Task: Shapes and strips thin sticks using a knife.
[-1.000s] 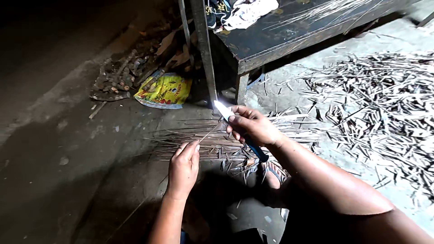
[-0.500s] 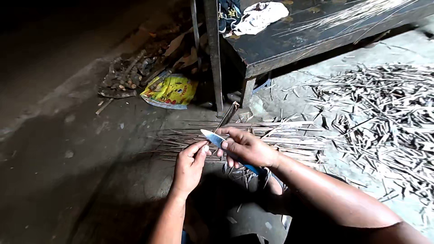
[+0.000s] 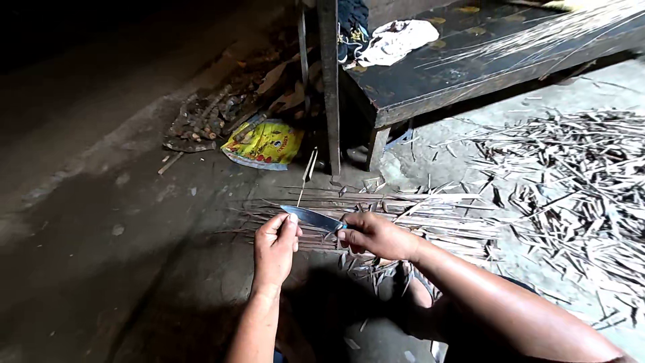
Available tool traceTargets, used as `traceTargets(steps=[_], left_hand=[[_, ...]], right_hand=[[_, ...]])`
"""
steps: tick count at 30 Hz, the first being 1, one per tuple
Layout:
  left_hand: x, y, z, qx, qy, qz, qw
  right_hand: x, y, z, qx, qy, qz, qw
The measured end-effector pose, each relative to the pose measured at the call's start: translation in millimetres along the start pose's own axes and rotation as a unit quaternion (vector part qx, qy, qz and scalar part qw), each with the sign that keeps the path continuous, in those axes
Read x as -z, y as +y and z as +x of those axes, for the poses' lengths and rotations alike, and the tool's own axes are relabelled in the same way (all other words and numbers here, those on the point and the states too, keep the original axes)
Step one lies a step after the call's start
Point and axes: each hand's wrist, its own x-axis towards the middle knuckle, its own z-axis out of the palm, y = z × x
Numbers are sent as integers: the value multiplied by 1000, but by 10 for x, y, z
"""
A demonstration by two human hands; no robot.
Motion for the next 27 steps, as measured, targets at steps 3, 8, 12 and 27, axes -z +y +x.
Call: traceTargets(steps=[3,8,12,27], left_hand=[[5,13,-19,-9,-21,24,999],[-58,-19,-86,-42,-42,104,993],[-135,-33,-154,-64,-41,169,983],[-140,5,-173,-81,-52,178,979]], right_hand=[[-29,7,19,-20,54,-101,993],[-64,-19,26,-38,116,-192,974],[-130,-30,57,-28,151,-240,958],[389,85,58,16,196,-243,950]])
